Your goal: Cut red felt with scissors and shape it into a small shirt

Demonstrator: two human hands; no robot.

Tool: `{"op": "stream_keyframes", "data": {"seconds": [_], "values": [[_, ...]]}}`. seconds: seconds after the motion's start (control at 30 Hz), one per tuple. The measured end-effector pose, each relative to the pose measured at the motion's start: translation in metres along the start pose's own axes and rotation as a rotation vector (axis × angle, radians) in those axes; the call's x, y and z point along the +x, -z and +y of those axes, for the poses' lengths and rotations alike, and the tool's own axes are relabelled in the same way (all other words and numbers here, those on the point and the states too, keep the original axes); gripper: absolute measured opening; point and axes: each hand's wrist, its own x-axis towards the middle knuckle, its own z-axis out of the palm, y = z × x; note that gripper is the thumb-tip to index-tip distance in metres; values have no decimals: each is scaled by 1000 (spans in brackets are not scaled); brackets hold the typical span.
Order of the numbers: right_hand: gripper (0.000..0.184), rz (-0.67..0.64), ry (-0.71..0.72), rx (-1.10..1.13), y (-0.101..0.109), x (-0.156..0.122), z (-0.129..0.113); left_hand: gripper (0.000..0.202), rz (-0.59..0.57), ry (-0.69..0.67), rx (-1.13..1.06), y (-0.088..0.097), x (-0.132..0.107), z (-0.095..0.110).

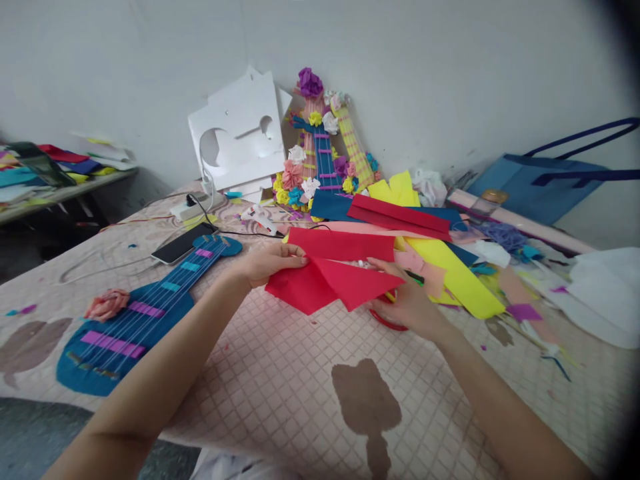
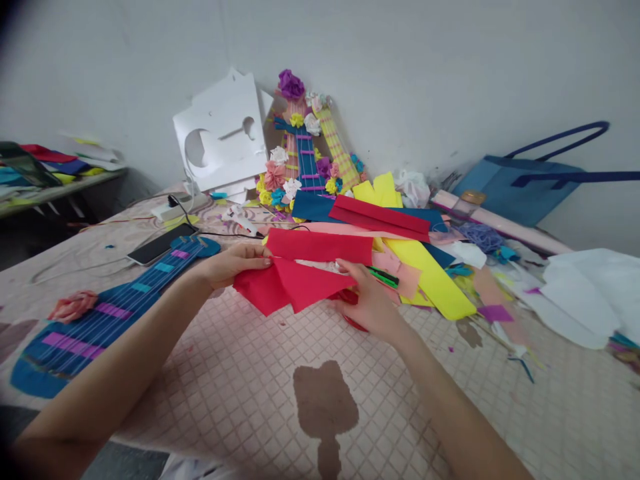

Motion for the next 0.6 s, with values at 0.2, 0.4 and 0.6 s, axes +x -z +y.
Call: {"op": "stream_keyframes", "data": {"seconds": [0.2,0.4,0.6], "values": [[31,124,-187,667,-24,-10,-22,23,-27,24,134,-12,-4,1],[25,259,-481,1123,-27,-2,-18,28,-305,-79,393,-6,-6,0],[30,277,-565,1112,-21,6,2,31,-362,31,538,11,1,-9]]}}
